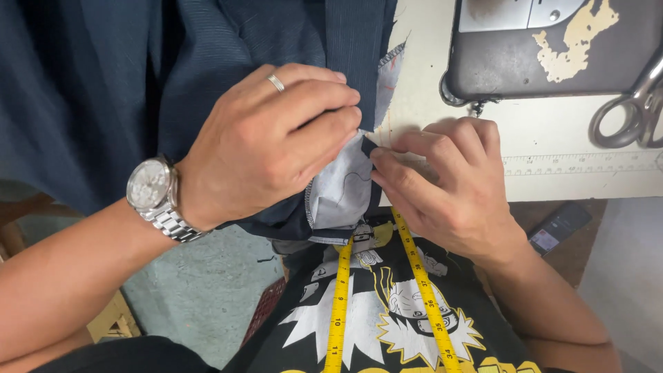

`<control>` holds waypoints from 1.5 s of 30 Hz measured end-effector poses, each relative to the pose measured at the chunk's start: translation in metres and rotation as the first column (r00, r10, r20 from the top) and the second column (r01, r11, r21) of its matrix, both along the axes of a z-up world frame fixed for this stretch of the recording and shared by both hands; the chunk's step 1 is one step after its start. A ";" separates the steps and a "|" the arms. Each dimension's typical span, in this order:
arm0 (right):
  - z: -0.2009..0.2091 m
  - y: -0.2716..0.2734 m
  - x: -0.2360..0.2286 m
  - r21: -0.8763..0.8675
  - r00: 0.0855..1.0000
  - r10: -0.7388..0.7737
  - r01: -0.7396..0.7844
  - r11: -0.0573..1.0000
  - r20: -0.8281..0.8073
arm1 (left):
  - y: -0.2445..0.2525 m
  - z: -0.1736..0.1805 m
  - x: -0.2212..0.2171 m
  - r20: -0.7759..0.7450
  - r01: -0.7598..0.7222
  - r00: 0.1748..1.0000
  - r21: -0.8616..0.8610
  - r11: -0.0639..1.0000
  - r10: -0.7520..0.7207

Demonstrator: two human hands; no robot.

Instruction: Measuring and marking fabric for tailoring using a tape measure and pencil.

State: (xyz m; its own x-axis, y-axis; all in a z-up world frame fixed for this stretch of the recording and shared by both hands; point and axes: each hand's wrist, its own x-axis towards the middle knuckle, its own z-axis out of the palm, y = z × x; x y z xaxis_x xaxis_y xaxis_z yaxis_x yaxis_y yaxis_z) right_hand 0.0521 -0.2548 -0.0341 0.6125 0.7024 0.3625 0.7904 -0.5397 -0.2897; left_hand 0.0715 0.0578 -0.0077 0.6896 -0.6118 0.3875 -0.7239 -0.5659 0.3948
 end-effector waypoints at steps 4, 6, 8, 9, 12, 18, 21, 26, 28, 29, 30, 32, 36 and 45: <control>-0.003 -0.001 0.000 0.012 1.000 -0.001 0.001 1.000 -0.008 | 0.004 -0.002 0.006 0.154 0.076 0.984 0.111 0.991 -0.093; -0.004 -0.002 0.000 0.013 1.000 -0.001 0.001 1.000 -0.011 | 0.005 -0.003 0.009 0.225 0.086 0.966 0.188 0.978 -0.128; -0.004 -0.002 0.000 0.019 1.000 0.001 -0.001 1.000 -0.013 | 0.007 -0.004 0.011 0.218 0.099 0.966 0.198 0.975 -0.142; -0.004 -0.002 0.001 0.024 1.000 0.005 -0.005 1.000 -0.014 | 0.008 -0.004 0.012 0.212 0.110 0.965 0.207 0.972 -0.154; -0.004 -0.001 0.001 0.020 1.000 0.000 0.000 1.000 -0.018 | 0.009 -0.006 0.013 0.181 0.115 0.973 0.168 0.979 -0.146; -0.005 -0.001 0.002 0.039 0.999 -0.001 0.003 0.999 -0.036 | 0.009 -0.006 0.017 0.186 0.089 0.976 0.157 0.984 -0.118; -0.005 -0.002 0.001 0.033 0.999 -0.004 0.006 0.999 -0.049 | 0.010 -0.007 0.017 0.166 0.098 0.978 0.149 0.984 -0.122; 0.005 -0.007 0.006 0.061 0.996 0.029 -0.024 0.998 -0.080 | 0.006 -0.015 0.002 0.112 0.079 0.989 0.120 0.990 -0.093; 0.010 -0.012 0.013 0.087 0.993 0.049 -0.040 0.995 -0.110 | 0.001 -0.012 -0.008 0.073 0.060 0.995 0.093 0.994 -0.067; 0.012 -0.014 0.019 0.067 0.994 0.033 -0.026 0.997 -0.101 | -0.002 -0.008 -0.013 0.073 0.040 0.996 0.101 0.994 -0.048; 0.015 -0.017 0.022 0.042 0.995 0.016 -0.012 0.999 -0.101 | -0.006 -0.004 -0.020 0.065 0.020 0.997 0.105 0.994 -0.027; 0.018 -0.013 0.029 0.007 0.996 0.007 -0.006 1.000 -0.089 | -0.008 -0.003 -0.016 0.075 0.012 0.997 0.104 0.994 -0.020; 0.015 -0.002 0.031 -0.066 0.998 -0.034 0.030 0.997 -0.058 | -0.012 -0.004 -0.012 0.099 -0.013 0.995 0.085 0.996 0.004; 0.012 0.002 0.028 -0.084 0.997 -0.031 0.024 0.996 -0.076 | -0.012 0.008 -0.006 0.143 -0.080 0.988 0.188 0.979 0.053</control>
